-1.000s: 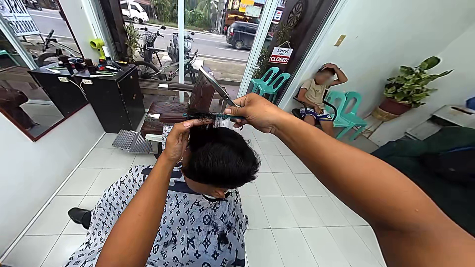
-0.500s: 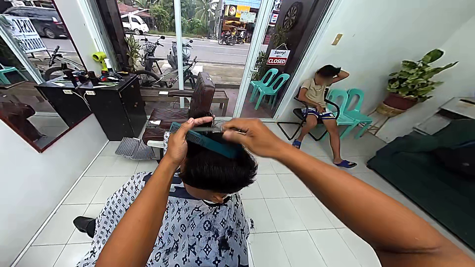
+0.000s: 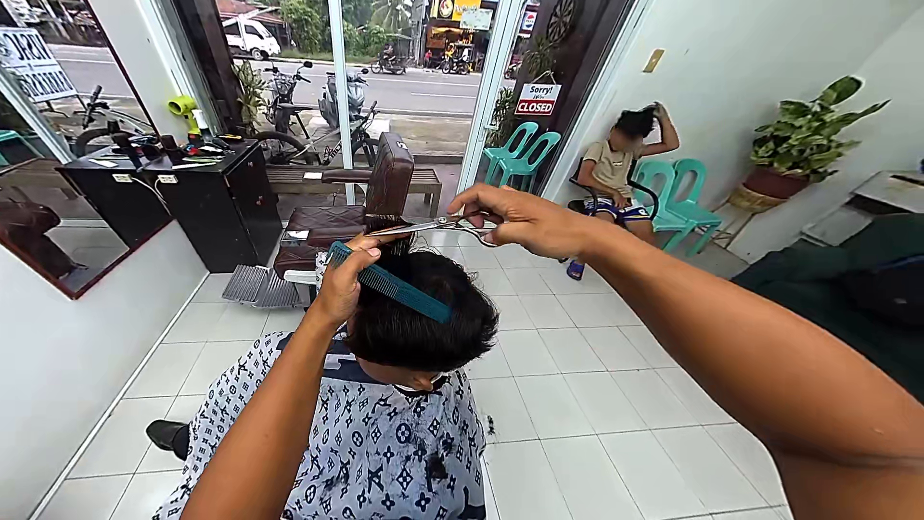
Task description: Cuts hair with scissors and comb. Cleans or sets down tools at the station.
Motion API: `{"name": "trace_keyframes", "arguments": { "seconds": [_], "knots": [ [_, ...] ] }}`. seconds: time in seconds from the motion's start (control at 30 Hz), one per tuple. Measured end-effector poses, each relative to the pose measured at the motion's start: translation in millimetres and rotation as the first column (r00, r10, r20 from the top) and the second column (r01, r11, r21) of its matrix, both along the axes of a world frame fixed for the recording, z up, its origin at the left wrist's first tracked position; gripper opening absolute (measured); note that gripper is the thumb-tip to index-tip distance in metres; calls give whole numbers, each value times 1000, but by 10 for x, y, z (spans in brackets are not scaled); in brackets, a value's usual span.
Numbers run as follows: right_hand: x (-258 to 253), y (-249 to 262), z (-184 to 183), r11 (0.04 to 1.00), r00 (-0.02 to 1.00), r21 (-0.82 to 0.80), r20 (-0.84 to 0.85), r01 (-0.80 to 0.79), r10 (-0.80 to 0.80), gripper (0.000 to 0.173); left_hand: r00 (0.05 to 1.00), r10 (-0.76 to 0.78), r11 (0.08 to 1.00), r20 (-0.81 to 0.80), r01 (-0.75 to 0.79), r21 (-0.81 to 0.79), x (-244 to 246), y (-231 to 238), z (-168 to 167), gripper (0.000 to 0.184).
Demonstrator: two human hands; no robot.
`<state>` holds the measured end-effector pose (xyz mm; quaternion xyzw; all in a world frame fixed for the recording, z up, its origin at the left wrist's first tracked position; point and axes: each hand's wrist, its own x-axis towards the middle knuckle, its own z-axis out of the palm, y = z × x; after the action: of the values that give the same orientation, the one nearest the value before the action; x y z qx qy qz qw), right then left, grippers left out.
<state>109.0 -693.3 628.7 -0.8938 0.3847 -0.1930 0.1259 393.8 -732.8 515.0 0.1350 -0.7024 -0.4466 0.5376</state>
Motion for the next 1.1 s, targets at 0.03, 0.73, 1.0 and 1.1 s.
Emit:
{"name": "trace_keyframes", "arguments": {
  "seconds": [0.03,0.73,1.0,1.1],
  "knots": [
    [-15,-11,51,1000,1000,-10,-17,4,-5,47,999,-33,999,20,33,-15,18,-22,-11,47],
    [-190,234,281,974,973,-101,128,205,-192,51,993,-110,993,36,111,-36,26,33,42,57],
    [839,442,-532,937,894,39,288,348,-344,29,964,-138,827,-226,238,509,-9,226,321,60],
    [979,405,-432,952,894,287,390,109,-220,25,963,-95,824,-250,217,523,-45,247,296,74]
  ]
}}
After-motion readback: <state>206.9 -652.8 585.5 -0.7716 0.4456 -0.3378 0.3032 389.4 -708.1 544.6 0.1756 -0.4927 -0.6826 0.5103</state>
